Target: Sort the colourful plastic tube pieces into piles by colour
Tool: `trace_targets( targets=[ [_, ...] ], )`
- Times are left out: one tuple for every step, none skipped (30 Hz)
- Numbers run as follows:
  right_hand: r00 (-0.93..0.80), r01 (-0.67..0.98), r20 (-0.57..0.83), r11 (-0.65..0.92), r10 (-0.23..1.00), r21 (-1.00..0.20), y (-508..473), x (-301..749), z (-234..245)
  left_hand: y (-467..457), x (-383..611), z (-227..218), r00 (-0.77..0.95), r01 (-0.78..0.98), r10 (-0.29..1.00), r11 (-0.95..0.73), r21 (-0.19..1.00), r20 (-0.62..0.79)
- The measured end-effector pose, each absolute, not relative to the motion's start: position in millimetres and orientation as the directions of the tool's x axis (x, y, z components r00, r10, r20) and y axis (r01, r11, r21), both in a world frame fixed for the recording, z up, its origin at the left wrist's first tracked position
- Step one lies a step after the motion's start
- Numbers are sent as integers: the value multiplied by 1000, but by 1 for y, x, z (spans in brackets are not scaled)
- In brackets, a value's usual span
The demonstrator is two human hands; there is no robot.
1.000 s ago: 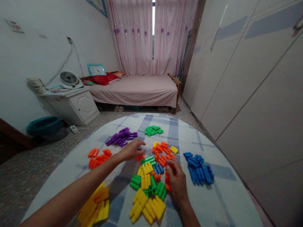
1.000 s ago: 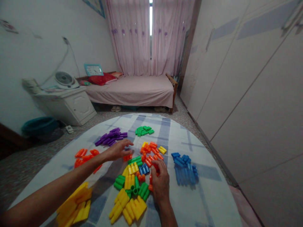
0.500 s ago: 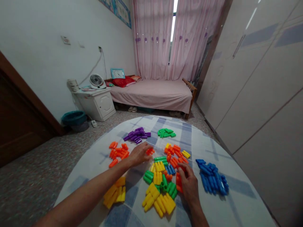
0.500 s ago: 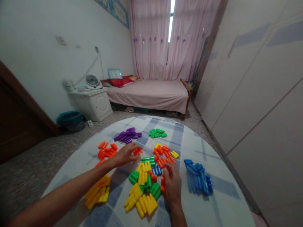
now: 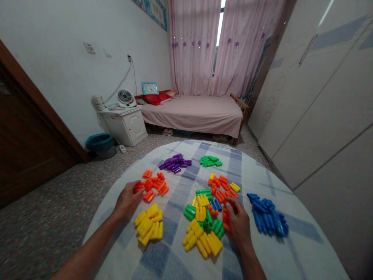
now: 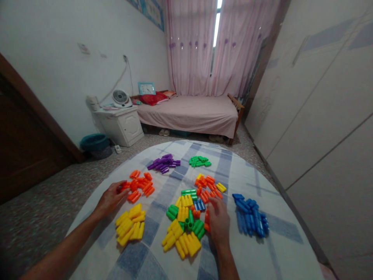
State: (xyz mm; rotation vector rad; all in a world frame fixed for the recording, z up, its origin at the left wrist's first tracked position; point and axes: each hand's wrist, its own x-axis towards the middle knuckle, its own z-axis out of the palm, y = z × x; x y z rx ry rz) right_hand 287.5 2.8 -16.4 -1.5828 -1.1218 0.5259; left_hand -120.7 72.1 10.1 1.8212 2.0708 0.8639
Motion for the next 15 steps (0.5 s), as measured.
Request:
trace_targets(
  targets=[
    [458, 384, 217, 28, 862, -923, 3, 287, -16, 72, -122, 7, -183, 823, 965, 47, 566, 186],
    [460, 379, 222, 36, 860, -925, 2, 287, -16, 72, -123, 5, -178, 835, 965, 45, 549, 191],
    [464, 376, 228, 43, 856, -926, 2, 286, -15, 72, -124, 5, -170, 850, 962, 34, 525, 213],
    [469, 375, 233, 47, 852, -926, 2, 286, -16, 74, -124, 7, -164, 869, 953, 18, 495, 254],
    [473, 376, 239, 51, 848, -925, 2, 285, -16, 76, -122, 10, -157, 888, 938, -2, 459, 309],
    [475, 377, 244, 55, 845, -924, 3, 285, -16, 78, -118, 15, -144, 906, 919, -27, 423, 367],
    [472, 378, 249, 60, 846, -924, 3, 285, -17, 81, -110, 21, -119, 915, 902, -63, 399, 416],
    [470, 379, 253, 66, 845, -923, 3, 284, -18, 84, -98, 28, -85, 913, 892, -108, 393, 444],
    [467, 378, 256, 70, 846, -923, 3, 284, -18, 88, -82, 36, -41, 899, 894, -162, 406, 447],
    [466, 376, 256, 72, 847, -924, 3, 284, -19, 91, -62, 43, 29, 869, 908, -230, 439, 418],
    [466, 374, 256, 74, 847, -924, 3, 284, -19, 94, -39, 49, 109, 831, 924, -288, 475, 367],
    [465, 373, 256, 75, 847, -925, 3, 283, -19, 97, -13, 53, 201, 794, 930, -338, 505, 308],
    [463, 372, 256, 76, 849, -925, 2, 283, -19, 100, 13, 56, 268, 768, 928, -368, 525, 258],
    [461, 371, 258, 80, 849, -925, 2, 283, -18, 103, 39, 58, 312, 758, 925, -380, 530, 218],
    [458, 370, 262, 86, 849, -925, 2, 283, -17, 106, 65, 58, 340, 769, 924, -379, 515, 172]
  ],
)
